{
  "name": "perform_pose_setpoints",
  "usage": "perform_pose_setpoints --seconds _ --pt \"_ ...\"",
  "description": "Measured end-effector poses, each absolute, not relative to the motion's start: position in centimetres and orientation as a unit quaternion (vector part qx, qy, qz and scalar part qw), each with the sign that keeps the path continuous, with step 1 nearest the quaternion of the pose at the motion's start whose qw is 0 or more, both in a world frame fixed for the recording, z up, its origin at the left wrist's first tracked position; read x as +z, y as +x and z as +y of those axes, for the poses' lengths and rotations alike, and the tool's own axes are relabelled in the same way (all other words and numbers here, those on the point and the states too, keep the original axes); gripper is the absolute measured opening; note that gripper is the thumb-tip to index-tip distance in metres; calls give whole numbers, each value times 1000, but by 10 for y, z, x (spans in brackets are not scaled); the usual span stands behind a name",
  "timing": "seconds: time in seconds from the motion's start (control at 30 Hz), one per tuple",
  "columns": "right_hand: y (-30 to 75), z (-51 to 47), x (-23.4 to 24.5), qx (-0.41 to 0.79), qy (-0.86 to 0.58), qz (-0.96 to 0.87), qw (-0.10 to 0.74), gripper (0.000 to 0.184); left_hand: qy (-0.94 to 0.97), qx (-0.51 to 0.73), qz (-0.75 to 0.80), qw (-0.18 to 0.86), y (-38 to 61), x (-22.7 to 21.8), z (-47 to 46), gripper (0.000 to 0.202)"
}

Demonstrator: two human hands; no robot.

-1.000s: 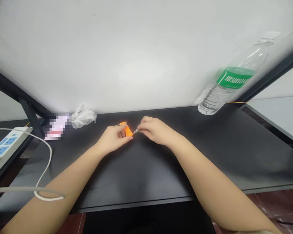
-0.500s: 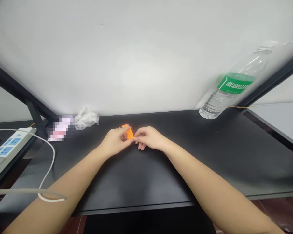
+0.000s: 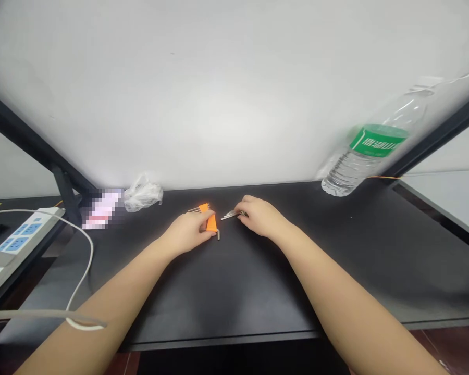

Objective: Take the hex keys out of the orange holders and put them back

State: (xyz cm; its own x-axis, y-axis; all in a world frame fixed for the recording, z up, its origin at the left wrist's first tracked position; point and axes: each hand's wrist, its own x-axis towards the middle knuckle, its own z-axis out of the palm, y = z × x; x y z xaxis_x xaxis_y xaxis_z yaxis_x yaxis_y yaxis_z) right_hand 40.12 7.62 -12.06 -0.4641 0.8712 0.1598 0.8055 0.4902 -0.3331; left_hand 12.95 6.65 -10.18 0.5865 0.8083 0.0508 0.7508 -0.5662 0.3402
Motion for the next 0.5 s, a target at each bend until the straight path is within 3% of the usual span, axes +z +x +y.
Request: perform_pose_setpoints --seconds 0.33,0.5 --pt "384 65 -111 67 -508 -856 67 9 874 143 445 137 127 -106 70 26" --pt "380 59 -106 146 -464 -865 126 13 867 166 440 163 126 -110 72 31"
